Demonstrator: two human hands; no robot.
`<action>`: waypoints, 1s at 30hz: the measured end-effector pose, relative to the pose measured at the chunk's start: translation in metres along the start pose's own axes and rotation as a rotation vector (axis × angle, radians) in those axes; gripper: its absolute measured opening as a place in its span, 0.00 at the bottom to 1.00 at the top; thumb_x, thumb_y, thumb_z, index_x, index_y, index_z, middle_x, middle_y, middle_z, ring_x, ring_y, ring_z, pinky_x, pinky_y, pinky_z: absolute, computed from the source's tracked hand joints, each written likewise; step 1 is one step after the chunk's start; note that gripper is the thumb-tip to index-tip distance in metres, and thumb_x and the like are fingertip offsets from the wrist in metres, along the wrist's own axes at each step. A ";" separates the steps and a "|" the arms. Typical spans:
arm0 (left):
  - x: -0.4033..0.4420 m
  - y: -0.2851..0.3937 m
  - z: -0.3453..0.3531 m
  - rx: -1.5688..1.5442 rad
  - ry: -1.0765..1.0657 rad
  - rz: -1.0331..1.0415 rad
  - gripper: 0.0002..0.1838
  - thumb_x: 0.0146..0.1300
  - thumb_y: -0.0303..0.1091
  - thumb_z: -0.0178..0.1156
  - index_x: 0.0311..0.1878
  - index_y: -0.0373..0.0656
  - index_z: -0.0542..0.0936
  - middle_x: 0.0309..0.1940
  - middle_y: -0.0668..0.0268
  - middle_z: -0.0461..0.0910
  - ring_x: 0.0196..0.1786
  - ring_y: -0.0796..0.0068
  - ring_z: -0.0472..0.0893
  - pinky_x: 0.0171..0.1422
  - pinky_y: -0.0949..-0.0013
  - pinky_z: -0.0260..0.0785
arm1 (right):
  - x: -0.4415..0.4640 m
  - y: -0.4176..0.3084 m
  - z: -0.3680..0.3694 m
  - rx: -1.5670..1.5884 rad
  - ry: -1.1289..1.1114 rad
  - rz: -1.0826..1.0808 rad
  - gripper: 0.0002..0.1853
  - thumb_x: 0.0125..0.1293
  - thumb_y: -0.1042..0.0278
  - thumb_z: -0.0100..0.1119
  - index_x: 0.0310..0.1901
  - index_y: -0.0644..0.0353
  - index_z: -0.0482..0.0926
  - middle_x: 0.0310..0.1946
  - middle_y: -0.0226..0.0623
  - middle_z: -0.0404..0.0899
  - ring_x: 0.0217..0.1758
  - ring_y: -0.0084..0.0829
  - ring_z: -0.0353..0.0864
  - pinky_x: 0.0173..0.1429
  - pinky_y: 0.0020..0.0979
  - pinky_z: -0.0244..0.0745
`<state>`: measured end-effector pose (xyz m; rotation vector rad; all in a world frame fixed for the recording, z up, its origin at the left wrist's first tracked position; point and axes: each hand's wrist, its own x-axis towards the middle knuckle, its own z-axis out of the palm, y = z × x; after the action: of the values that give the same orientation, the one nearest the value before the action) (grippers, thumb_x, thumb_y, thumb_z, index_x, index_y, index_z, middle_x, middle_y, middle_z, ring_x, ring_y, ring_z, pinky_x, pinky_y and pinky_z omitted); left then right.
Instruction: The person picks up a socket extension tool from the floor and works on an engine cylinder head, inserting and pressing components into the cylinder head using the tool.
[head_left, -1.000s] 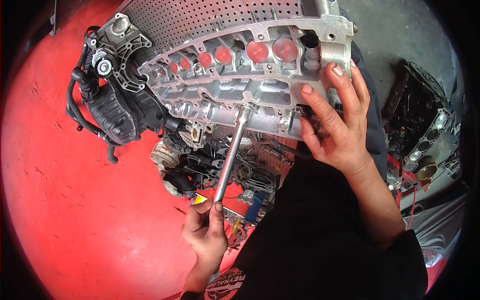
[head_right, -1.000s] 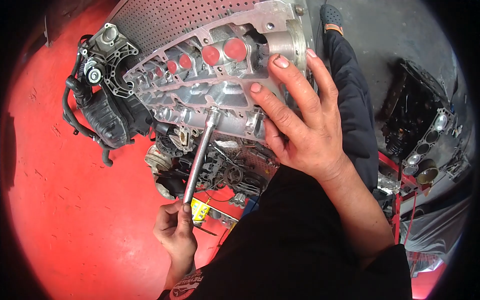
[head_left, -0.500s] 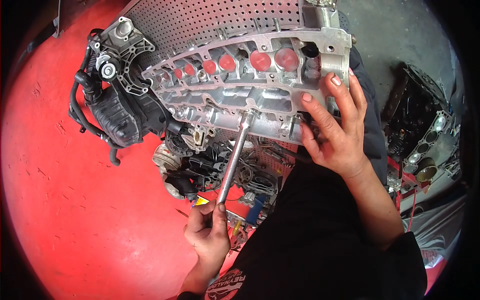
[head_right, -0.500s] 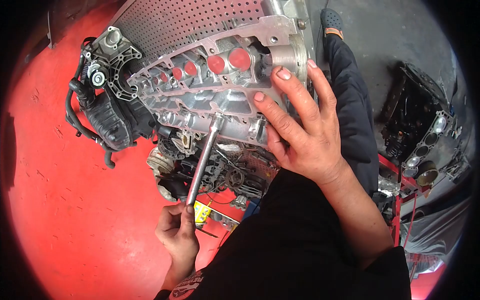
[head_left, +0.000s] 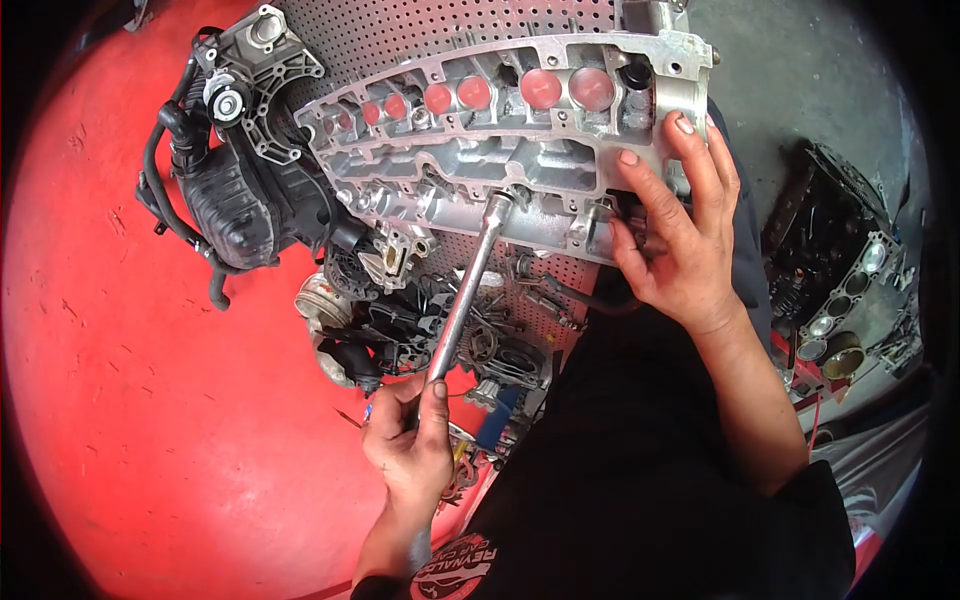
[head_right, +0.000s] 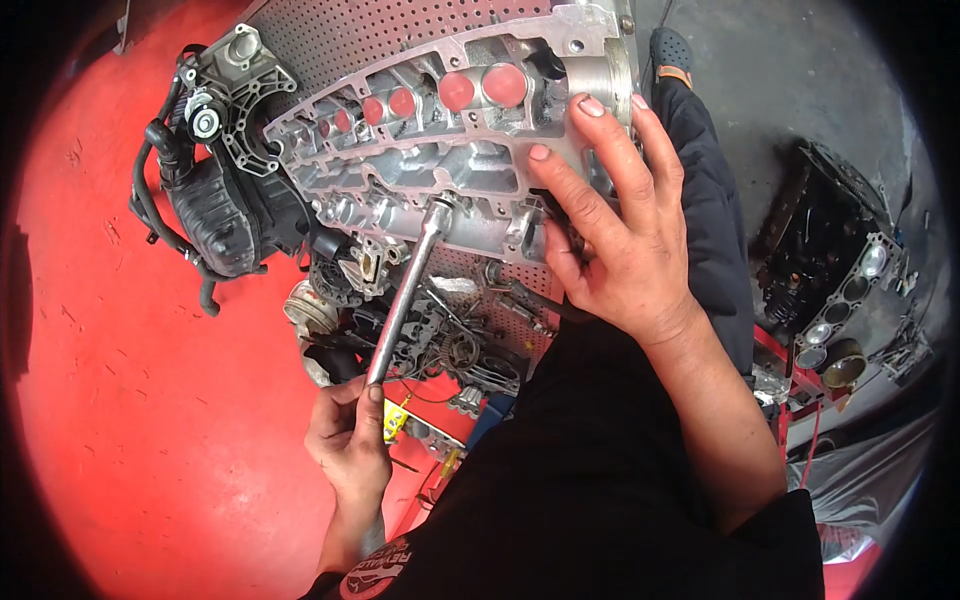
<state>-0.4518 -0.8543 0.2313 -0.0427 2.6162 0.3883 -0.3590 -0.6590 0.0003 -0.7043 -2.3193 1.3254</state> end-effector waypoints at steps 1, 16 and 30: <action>0.002 0.000 0.000 -0.002 -0.002 0.000 0.04 0.70 0.20 0.66 0.42 0.33 0.79 0.33 0.66 0.84 0.33 0.86 0.78 0.38 0.79 0.71 | 0.000 0.000 0.000 -0.002 0.000 0.000 0.37 0.48 0.75 0.73 0.65 0.45 0.82 0.75 0.43 0.65 0.78 0.58 0.60 0.79 0.55 0.61; 0.009 -0.002 -0.007 0.089 -0.008 0.090 0.05 0.67 0.22 0.69 0.41 0.35 0.81 0.25 0.70 0.81 0.26 0.88 0.73 0.31 0.79 0.65 | 0.000 0.000 0.000 -0.040 -0.011 -0.009 0.37 0.48 0.73 0.74 0.65 0.45 0.82 0.76 0.44 0.64 0.79 0.58 0.59 0.80 0.56 0.58; 0.006 0.012 -0.003 0.078 -0.049 0.002 0.03 0.73 0.21 0.63 0.43 0.32 0.79 0.29 0.69 0.82 0.30 0.87 0.76 0.33 0.79 0.67 | 0.000 0.000 0.000 -0.033 -0.008 -0.011 0.37 0.47 0.73 0.74 0.64 0.46 0.82 0.76 0.45 0.64 0.79 0.59 0.60 0.80 0.55 0.59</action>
<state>-0.4596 -0.8430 0.2340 -0.0044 2.5804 0.2841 -0.3587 -0.6590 0.0003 -0.6974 -2.3528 1.2898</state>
